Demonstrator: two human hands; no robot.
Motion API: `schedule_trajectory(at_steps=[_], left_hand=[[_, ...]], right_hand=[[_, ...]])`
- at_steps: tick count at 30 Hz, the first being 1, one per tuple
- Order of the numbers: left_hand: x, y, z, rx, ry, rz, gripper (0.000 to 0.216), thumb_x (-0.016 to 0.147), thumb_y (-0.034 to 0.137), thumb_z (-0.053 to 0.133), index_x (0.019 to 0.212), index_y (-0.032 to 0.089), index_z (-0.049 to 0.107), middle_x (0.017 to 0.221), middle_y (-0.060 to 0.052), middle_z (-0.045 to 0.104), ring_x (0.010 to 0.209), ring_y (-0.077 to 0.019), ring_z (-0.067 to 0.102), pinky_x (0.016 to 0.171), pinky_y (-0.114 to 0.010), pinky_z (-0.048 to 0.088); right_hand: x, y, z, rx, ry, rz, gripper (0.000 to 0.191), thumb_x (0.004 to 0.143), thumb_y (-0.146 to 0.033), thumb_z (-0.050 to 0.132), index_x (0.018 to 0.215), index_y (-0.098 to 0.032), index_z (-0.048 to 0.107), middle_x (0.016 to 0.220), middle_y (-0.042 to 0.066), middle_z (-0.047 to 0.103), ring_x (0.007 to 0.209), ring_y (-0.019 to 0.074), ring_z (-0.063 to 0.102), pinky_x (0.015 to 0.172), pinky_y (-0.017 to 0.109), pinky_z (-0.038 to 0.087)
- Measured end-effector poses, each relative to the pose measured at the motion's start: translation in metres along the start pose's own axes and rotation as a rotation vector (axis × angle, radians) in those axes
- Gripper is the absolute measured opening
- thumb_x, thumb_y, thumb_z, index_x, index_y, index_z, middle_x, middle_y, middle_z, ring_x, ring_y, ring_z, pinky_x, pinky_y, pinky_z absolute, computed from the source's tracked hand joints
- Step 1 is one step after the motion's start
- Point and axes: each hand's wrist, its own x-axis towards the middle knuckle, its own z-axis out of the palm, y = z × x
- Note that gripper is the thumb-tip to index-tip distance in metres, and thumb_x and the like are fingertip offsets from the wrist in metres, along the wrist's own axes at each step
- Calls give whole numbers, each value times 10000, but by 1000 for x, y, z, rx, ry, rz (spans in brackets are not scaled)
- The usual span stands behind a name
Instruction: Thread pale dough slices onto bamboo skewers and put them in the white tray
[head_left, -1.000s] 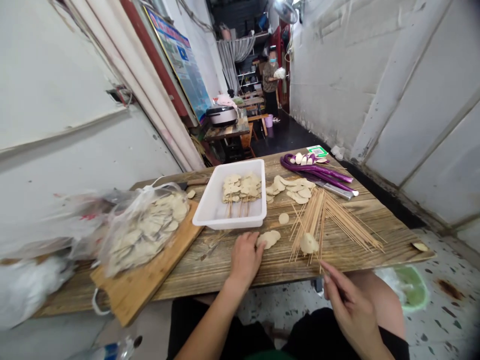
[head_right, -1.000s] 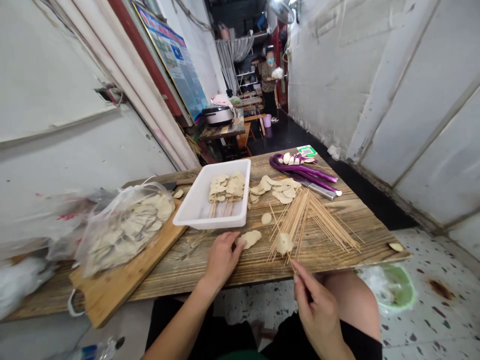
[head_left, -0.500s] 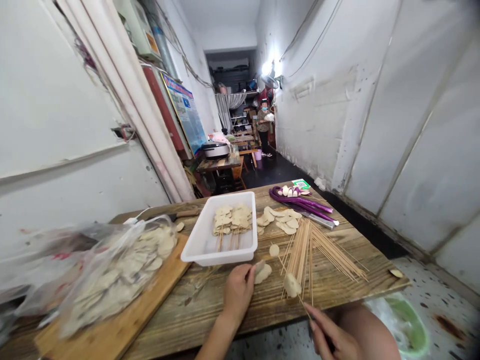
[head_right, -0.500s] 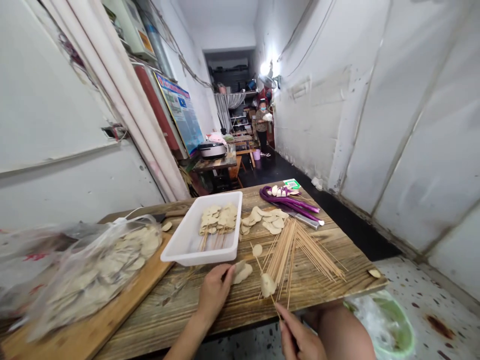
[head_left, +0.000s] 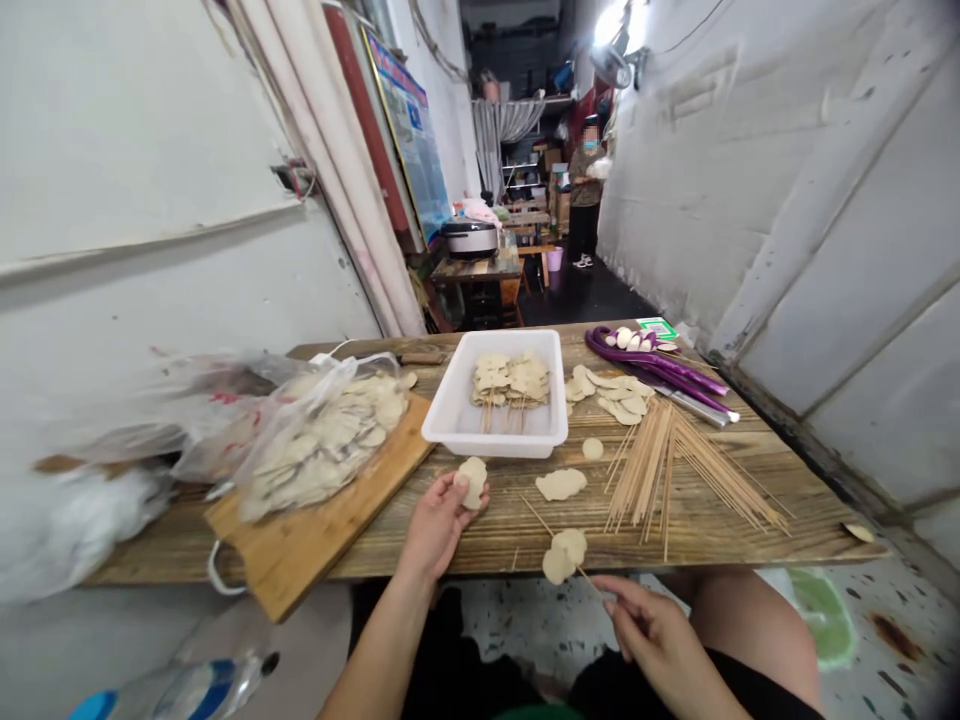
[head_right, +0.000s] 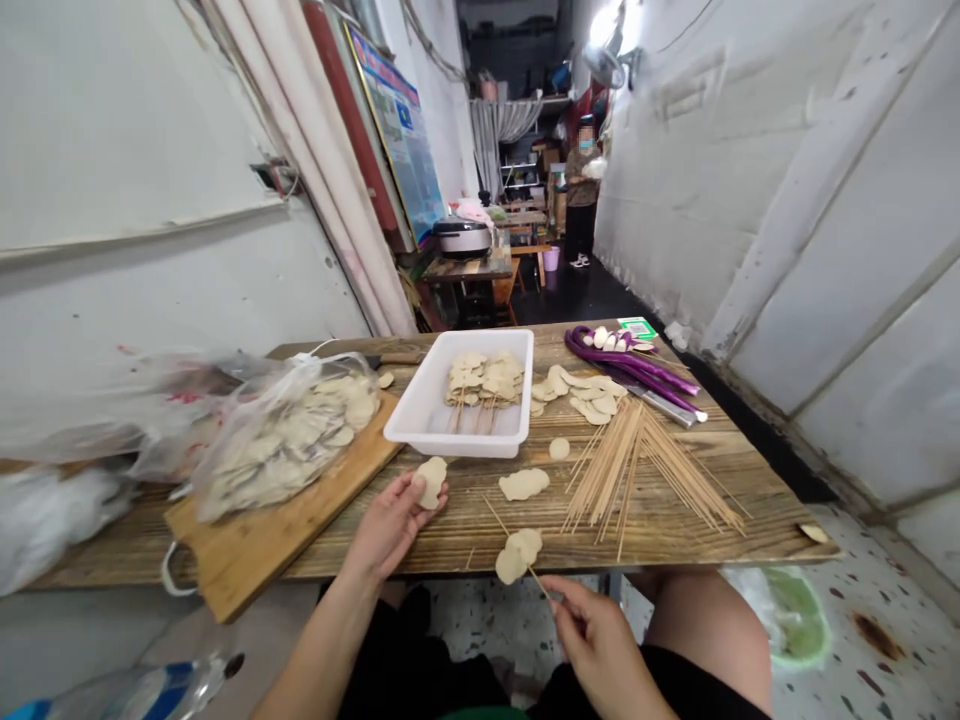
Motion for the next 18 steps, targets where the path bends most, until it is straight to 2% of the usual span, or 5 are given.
schedule_trajectory(at_steps=[4, 6, 8, 13, 18], left_hand=[[-4, -19, -10, 535, 86, 399, 254, 790, 276, 572, 1019, 173, 612, 999, -91, 682, 924, -218, 640, 881, -449, 491], [-6, -29, -13, 840, -51, 633, 229, 818, 186, 494, 988, 200, 647, 1067, -88, 667, 1024, -225, 601, 947, -459, 445], [-10, -34, -15, 1039, -231, 739, 314, 802, 100, 439, 1008, 211, 650, 1174, -91, 618, 1120, -228, 544, 986, -458, 411], [-28, -21, -19, 1203, -319, 586, 647, 672, 68, 501, 1300, 217, 457, 1402, -94, 397, 1255, -256, 395, 1042, -441, 336], [-25, -11, -11, 1233, -12, 441, 275, 783, 239, 521, 1032, 175, 622, 996, -98, 597, 974, -249, 525, 920, -433, 386]], right_hand=[[9, 8, -6, -13, 91, 27, 390, 858, -387, 467, 1086, -120, 636, 488, -50, 472, 429, 118, 444, 439, 213, 370], [11, 7, -10, -30, 137, 23, 407, 848, -407, 486, 1094, -118, 634, 521, -37, 495, 450, 117, 443, 441, 209, 363], [10, 1, -10, -45, 142, 20, 415, 854, -416, 485, 1115, -126, 627, 539, -32, 503, 466, 116, 445, 446, 205, 363], [-1, -13, -7, -137, 0, 29, 423, 893, -412, 433, 1168, -143, 609, 488, -44, 471, 465, 124, 475, 468, 207, 378], [-11, -10, -11, -190, -86, 29, 418, 876, -445, 456, 1137, -181, 649, 463, -28, 518, 426, 129, 505, 439, 203, 394]])
